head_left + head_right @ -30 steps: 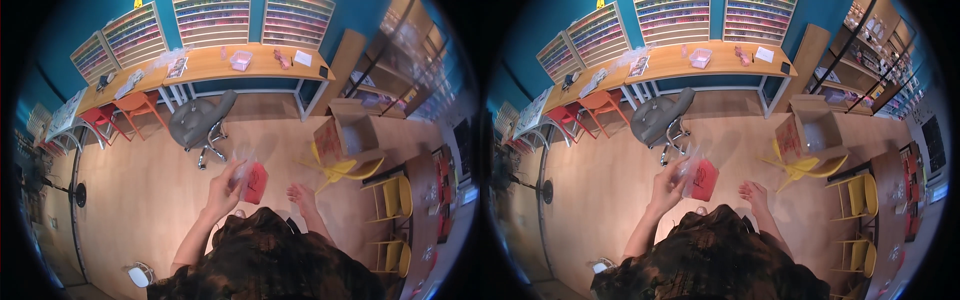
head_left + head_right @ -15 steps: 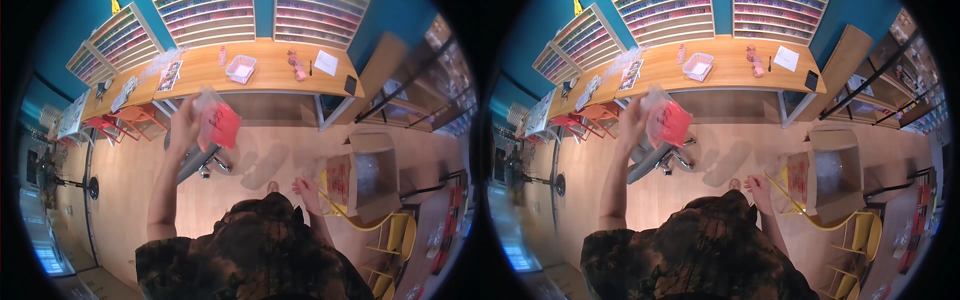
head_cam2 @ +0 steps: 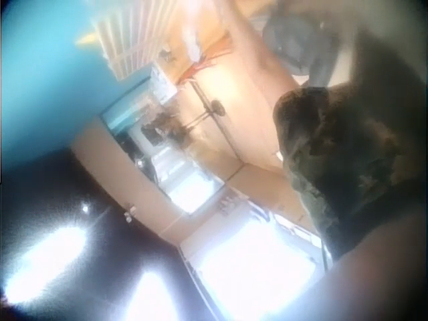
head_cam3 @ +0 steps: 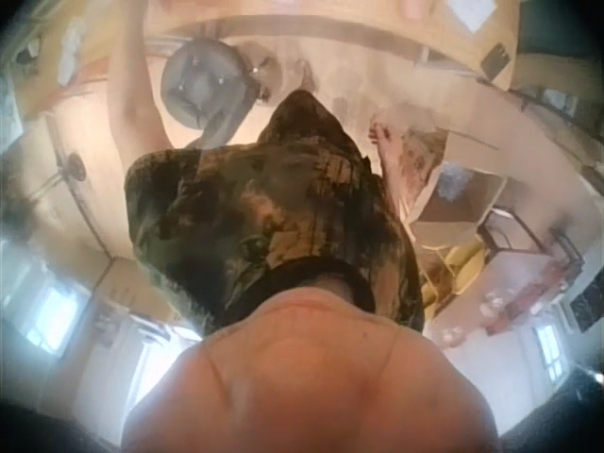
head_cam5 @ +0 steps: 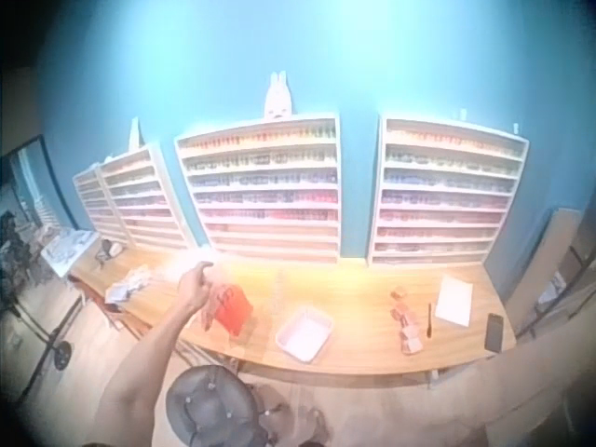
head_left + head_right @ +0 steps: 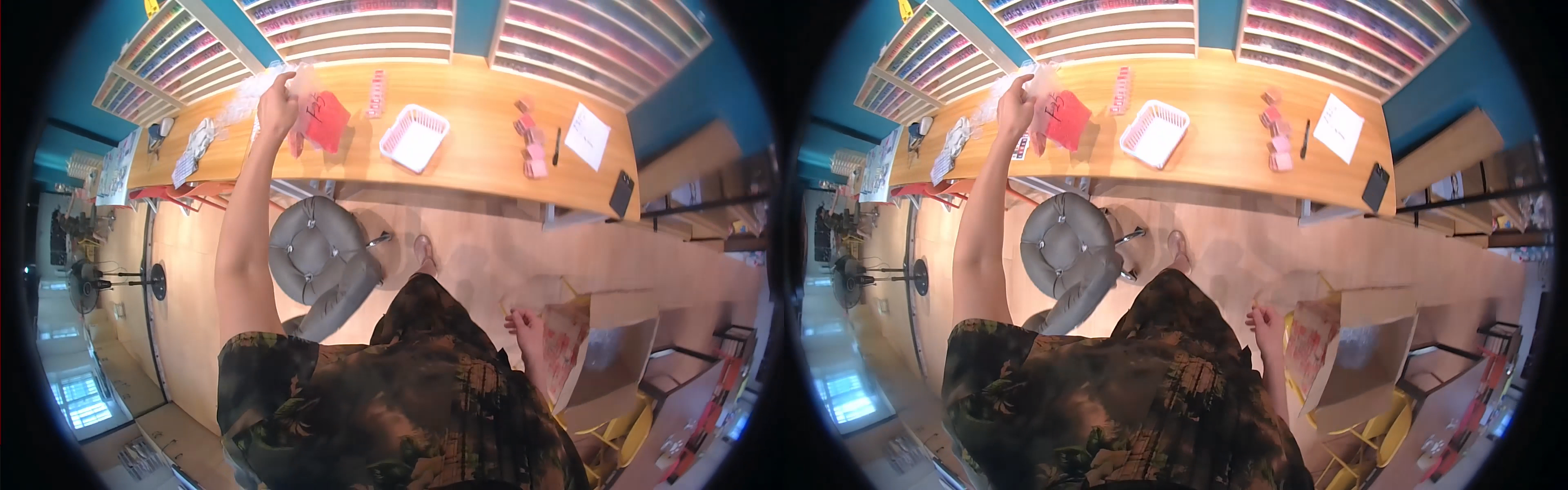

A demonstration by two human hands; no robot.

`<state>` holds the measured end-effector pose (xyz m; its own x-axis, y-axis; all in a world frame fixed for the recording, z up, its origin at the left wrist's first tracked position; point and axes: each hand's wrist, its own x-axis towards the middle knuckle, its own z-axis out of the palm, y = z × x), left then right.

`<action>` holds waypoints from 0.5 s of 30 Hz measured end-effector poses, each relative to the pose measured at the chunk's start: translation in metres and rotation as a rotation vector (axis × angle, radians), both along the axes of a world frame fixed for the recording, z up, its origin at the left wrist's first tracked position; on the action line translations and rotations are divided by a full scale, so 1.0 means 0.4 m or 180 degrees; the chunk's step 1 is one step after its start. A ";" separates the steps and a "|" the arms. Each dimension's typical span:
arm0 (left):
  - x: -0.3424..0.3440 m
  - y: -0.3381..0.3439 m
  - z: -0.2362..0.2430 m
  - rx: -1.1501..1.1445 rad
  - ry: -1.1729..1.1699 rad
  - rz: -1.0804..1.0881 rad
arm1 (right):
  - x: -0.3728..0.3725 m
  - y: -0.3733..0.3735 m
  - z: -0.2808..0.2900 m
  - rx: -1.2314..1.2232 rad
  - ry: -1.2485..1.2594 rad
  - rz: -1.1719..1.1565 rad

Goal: The person retrieves a plastic bag containing pink items from a cabinet and moves to a table. They open the bag and transfer the small pink items into a plastic basket. The person then picks up individual items, places them into small clear plastic bags, and seals them. This process is repeated for multiple items.

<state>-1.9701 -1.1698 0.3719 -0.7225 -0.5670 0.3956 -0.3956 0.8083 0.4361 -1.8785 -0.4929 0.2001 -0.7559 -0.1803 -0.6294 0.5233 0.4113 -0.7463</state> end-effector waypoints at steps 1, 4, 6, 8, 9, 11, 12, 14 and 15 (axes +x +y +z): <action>-0.040 -0.043 -0.025 0.0159 0.0067 0.0045 | -0.029 -0.020 0.012 -0.0051 -0.0165 -0.0198; -0.148 -0.154 -0.076 0.0321 0.0254 0.0118 | -0.123 -0.097 0.036 -0.0216 -0.0511 -0.0612; -0.208 -0.239 -0.114 0.0289 0.0285 0.0193 | -0.201 -0.159 0.044 -0.0158 -0.0416 -0.0454; -0.251 -0.309 -0.183 0.0311 0.0050 0.0271 | -0.269 -0.207 0.041 -0.0078 -0.0253 -0.0281; -0.269 -0.339 -0.219 0.0325 -0.0069 0.0312 | -0.303 -0.231 0.042 -0.0016 -0.0249 -0.0232; -0.285 -0.390 -0.314 0.0230 -0.0395 0.0458 | -0.363 -0.305 0.057 0.0088 -0.0257 -0.0104; -0.294 -0.415 -0.347 0.0162 -0.0553 0.0523 | -0.384 -0.328 0.054 0.0203 -0.0277 0.0101; -0.315 -0.423 -0.361 0.0367 -0.0503 0.0678 | -0.407 -0.377 0.060 0.0277 -0.0231 0.0380; -0.318 -0.426 -0.354 0.0458 -0.0490 0.0760 | -0.415 -0.399 0.061 0.0302 -0.0222 0.0522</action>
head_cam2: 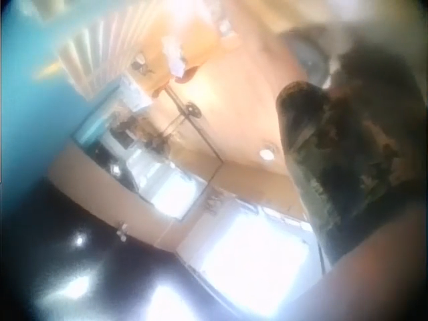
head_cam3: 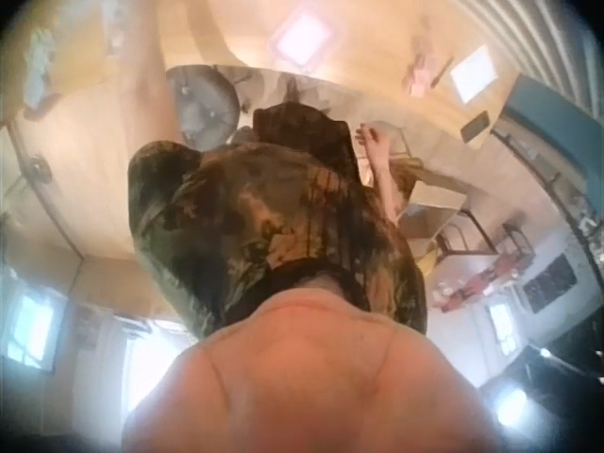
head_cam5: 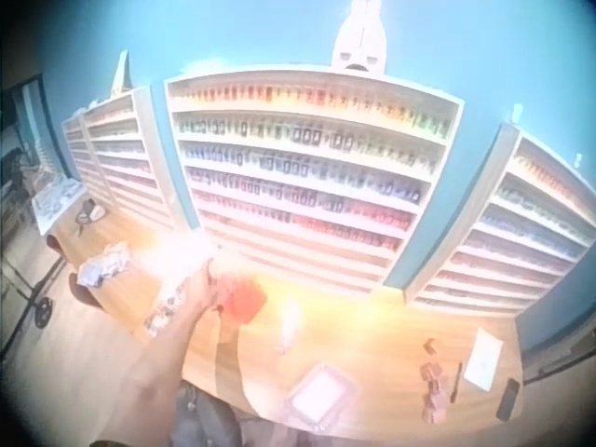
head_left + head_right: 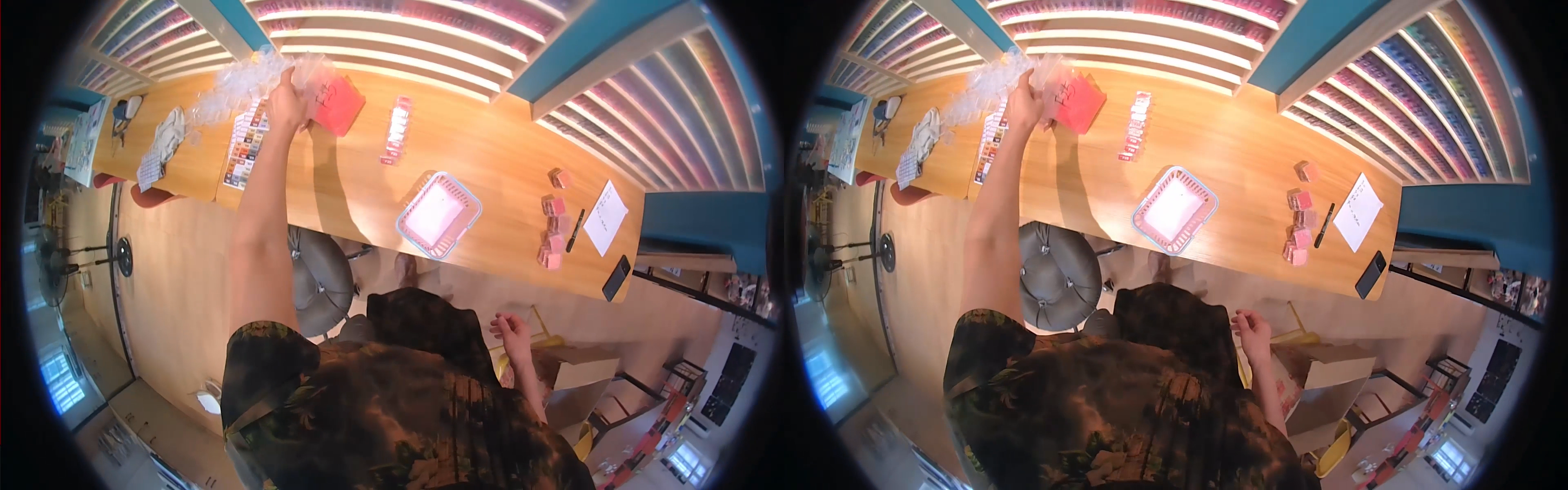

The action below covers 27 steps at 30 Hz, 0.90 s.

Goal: The person retrieves a plastic bag containing pink items from a cabinet and moves to a table. They open the bag and transfer the small pink items into a plastic basket. The person then picks up individual items, places them into small clear plastic bags, and seals them. This process is repeated for multiple items.

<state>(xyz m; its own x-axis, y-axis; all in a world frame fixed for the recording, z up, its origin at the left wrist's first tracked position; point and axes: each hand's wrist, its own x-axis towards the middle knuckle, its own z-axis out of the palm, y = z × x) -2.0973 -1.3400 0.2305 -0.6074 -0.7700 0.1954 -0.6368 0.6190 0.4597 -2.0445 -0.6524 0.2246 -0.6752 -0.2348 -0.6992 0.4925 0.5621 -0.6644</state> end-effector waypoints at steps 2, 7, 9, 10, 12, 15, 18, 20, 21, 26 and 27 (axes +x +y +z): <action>0.018 -0.020 0.015 0.0150 0.0000 0.0006 | -0.018 -0.047 -0.012 -0.0053 -0.0127 0.0203; 0.181 0.112 -0.010 -0.0535 0.0498 0.0267 | -0.066 -0.131 -0.051 -0.0311 -0.0366 0.0353; 0.345 0.265 -0.069 -0.0018 -0.0288 0.0205 | -0.099 -0.194 -0.036 -0.0376 -0.0303 0.0334; 0.455 0.377 -0.156 -0.0377 -0.0512 0.0239 | -0.117 -0.225 -0.034 -0.0395 -0.0256 0.0326; 0.720 0.585 -0.302 0.0877 -0.2046 -0.0157 | -0.148 -0.269 -0.050 -0.0531 0.0009 0.0442; 0.738 0.865 -0.124 0.2485 -0.3667 0.0681 | -0.229 -0.326 -0.078 -0.0639 0.0392 0.0501; 0.862 0.900 -0.124 0.3498 -0.2797 0.0937 | -0.284 -0.404 -0.051 -0.0705 0.0444 0.0562; 0.871 0.956 -0.109 0.3508 -0.2799 0.0918 | -0.335 -0.445 -0.032 -0.0609 0.0316 0.0827; 0.877 0.990 -0.103 0.3446 -0.2900 0.0892 | -0.346 -0.460 -0.025 -0.0657 0.0279 0.0919; 0.932 1.139 -0.079 0.2950 -0.3082 0.0797 | -0.391 -0.517 -0.098 -0.0654 0.0570 0.1440; 0.953 1.183 -0.080 0.2791 -0.3155 0.0798 | -0.385 -0.517 -0.105 -0.0704 0.0613 0.1512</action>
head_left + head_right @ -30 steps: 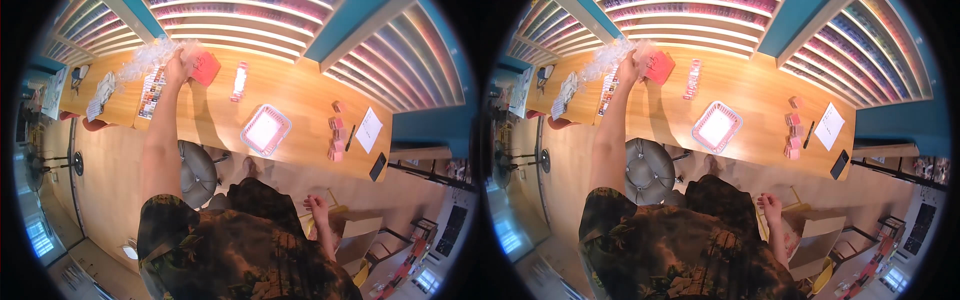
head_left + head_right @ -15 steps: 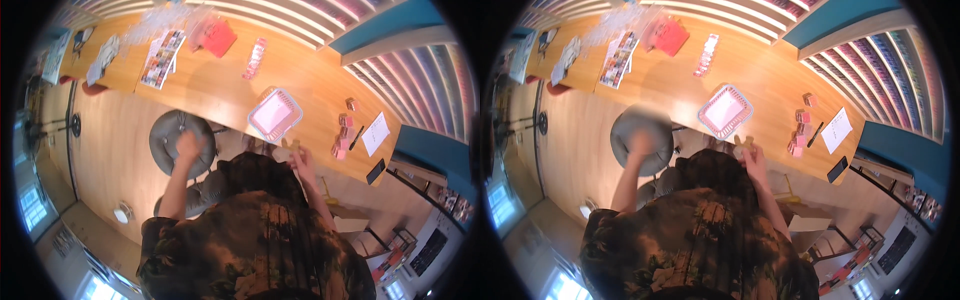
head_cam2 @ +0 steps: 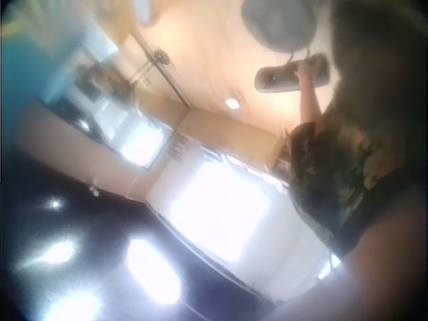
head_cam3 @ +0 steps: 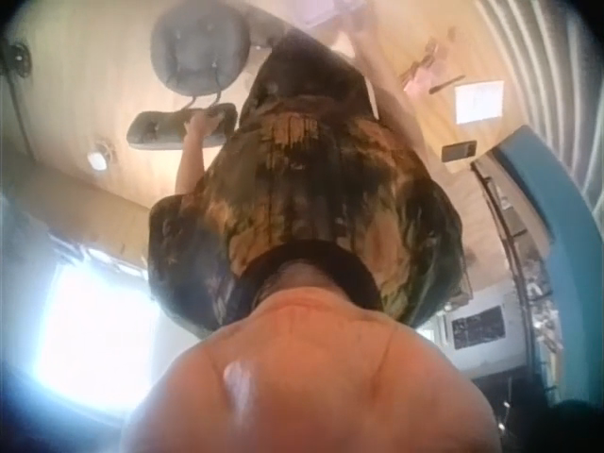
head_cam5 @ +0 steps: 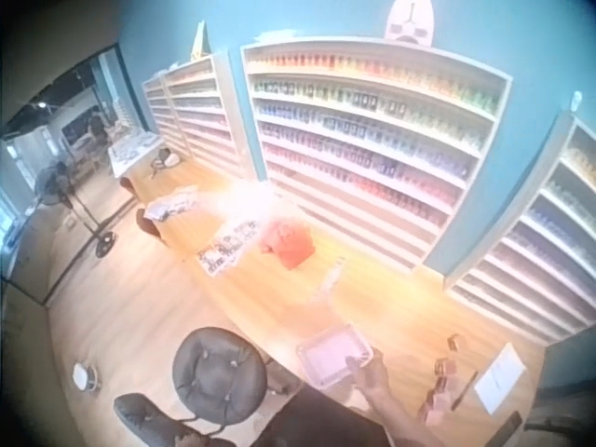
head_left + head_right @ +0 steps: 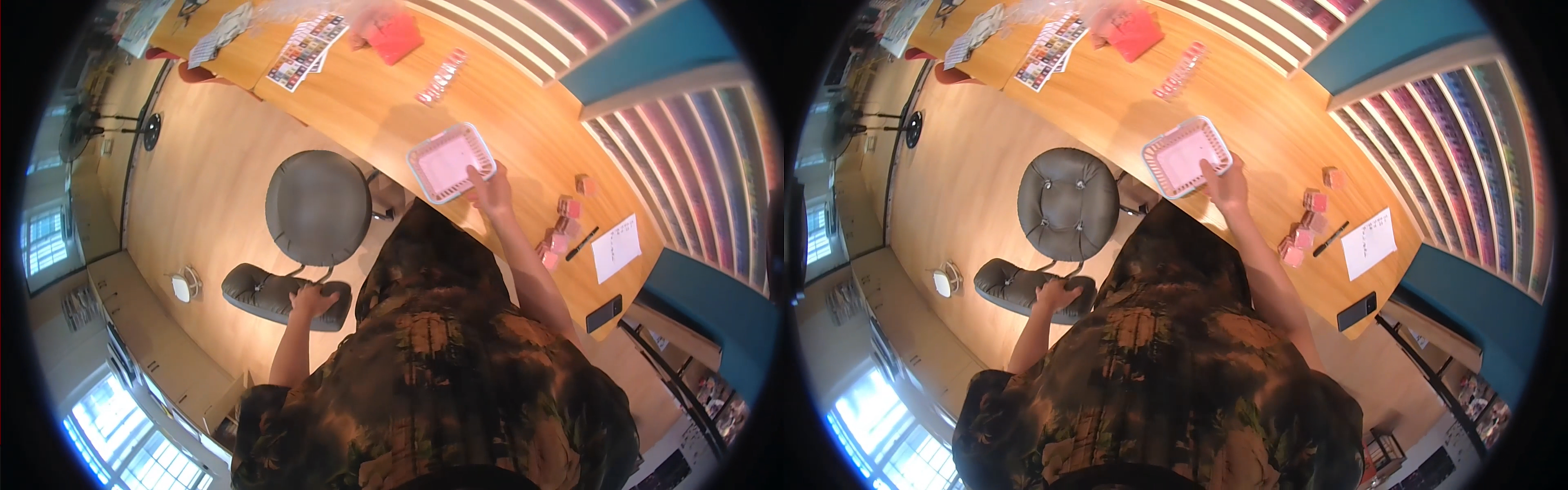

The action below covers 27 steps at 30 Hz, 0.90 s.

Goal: The person retrieves a plastic bag containing pink items from a cabinet and moves to a table. They open the bag and transfer the small pink items into a plastic basket. The person then picks up individual items, places them into small clear plastic bags, and seals them. This process is repeated for multiple items.

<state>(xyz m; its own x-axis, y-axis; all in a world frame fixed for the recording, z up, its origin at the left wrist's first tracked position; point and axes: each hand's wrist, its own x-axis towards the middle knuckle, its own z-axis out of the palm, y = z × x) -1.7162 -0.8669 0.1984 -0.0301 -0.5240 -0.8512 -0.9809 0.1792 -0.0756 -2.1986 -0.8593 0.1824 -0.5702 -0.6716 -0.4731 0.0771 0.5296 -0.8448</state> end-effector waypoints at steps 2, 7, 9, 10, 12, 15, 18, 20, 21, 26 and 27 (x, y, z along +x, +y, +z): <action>0.035 0.057 0.014 0.0152 -0.0173 0.0018 | 0.009 0.014 -0.012 -0.0089 -0.0030 0.0024; 0.139 0.181 -0.058 0.0325 -0.0452 -0.0172 | 0.034 0.033 -0.001 -0.0335 -0.0389 -0.0315; 0.245 0.243 -0.116 0.0116 -0.0274 -0.0193 | 0.043 0.043 0.005 -0.0331 -0.0633 -0.0384; 0.278 0.235 -0.130 0.0064 -0.0159 -0.0204 | 0.043 0.045 0.008 -0.0354 -0.0746 -0.0452; 0.299 0.196 -0.147 -0.0002 0.0167 -0.0125 | 0.055 0.055 0.002 -0.0668 -0.0953 -0.0781; 0.246 0.090 -0.192 -0.0080 0.0674 -0.0062 | 0.064 0.100 -0.061 -0.0976 -0.0673 -0.1112; 0.150 -0.071 -0.252 -0.0161 0.1077 -0.0117 | 0.059 0.133 -0.103 -0.0872 0.0127 -0.1155; 0.084 -0.193 -0.288 -0.0065 0.1055 -0.0219 | 0.050 0.135 -0.117 -0.0718 0.0398 -0.1231; 0.055 -0.252 -0.296 0.0032 0.0987 -0.0302 | 0.049 0.135 -0.125 -0.0481 0.0844 -0.1125; 0.012 -0.490 -0.395 0.0155 0.0930 -0.0745 | 0.089 0.125 -0.205 0.0261 0.2359 -0.0937; -0.004 -0.546 -0.413 0.0201 0.0808 -0.0809 | 0.087 0.106 -0.200 0.0365 0.2618 -0.0905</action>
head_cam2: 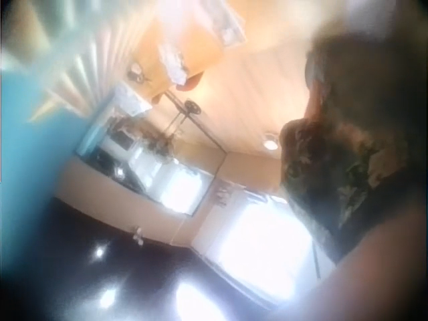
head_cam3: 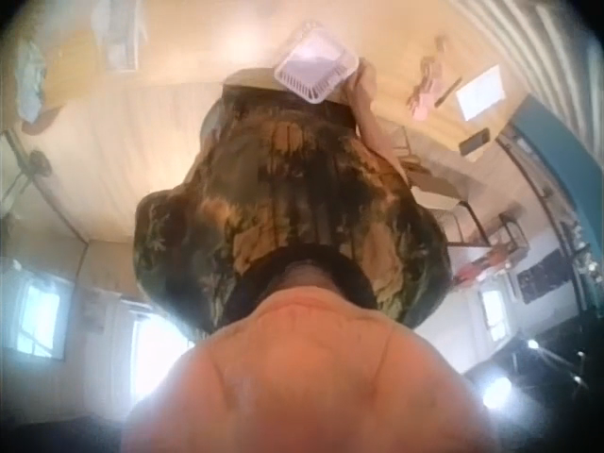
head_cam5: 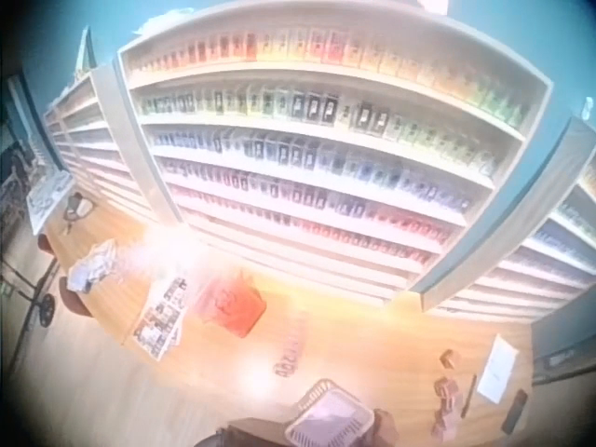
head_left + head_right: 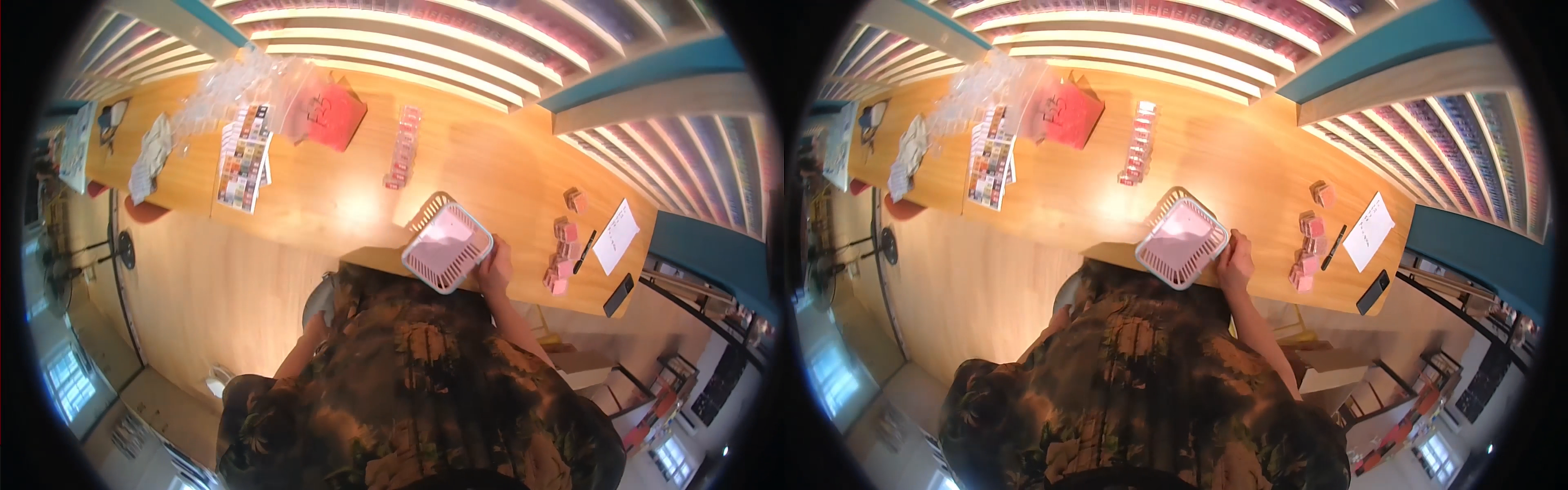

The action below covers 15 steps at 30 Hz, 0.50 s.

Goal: The person retrieves a plastic bag containing pink items from a cabinet and moves to a table. They open the bag and transfer the small pink items into a plastic basket. The person then picks up individual items, places them into small clear plastic bags, and seals them. This process is repeated for multiple items.

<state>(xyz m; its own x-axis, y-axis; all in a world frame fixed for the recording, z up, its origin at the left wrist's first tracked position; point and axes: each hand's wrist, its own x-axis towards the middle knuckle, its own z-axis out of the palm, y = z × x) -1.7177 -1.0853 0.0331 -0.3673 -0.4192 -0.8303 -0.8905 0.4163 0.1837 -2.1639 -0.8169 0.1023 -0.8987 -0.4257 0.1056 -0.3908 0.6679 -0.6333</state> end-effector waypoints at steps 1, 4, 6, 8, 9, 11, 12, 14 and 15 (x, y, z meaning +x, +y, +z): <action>0.011 -0.028 -0.006 0.0051 -0.0147 -0.0024 | 0.000 -0.021 0.022 0.0182 0.0130 0.0038; 0.026 -0.177 -0.035 0.0335 -0.0426 0.0053 | 0.013 -0.046 0.067 0.0997 0.0012 -0.0011; 0.023 -0.246 -0.047 -0.0100 -0.0230 0.0293 | 0.024 -0.042 0.042 0.0948 0.0128 -0.0139; 0.007 -0.300 -0.079 -0.0256 -0.0173 0.0321 | 0.042 -0.047 0.011 0.0845 0.0139 -0.0384; 0.004 -0.310 -0.096 -0.0200 -0.0196 0.0294 | 0.052 -0.035 0.001 0.0518 0.0143 -0.0469; -0.009 -0.340 -0.170 -0.0136 -0.0054 0.0164 | 0.046 -0.055 0.037 0.0504 0.0327 -0.0306; 0.082 -0.358 -0.246 -0.0131 -0.0005 0.0000 | 0.058 -0.066 0.043 0.0461 0.0318 -0.0275; 0.131 -0.310 -0.348 0.0062 -0.0024 -0.0068 | 0.046 -0.051 0.011 0.0254 0.0483 -0.0247; 0.163 -0.271 -0.389 0.0194 -0.0060 -0.0117 | 0.045 -0.042 -0.004 0.0155 0.0564 -0.0217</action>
<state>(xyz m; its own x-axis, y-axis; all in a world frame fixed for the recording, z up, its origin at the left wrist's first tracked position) -1.6526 -1.1937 -0.1226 -0.3655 -0.3541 -0.8608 -0.8783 0.4374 0.1929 -2.1458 -0.8338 0.1006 -0.8948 -0.3730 0.2454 -0.4462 0.7248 -0.5250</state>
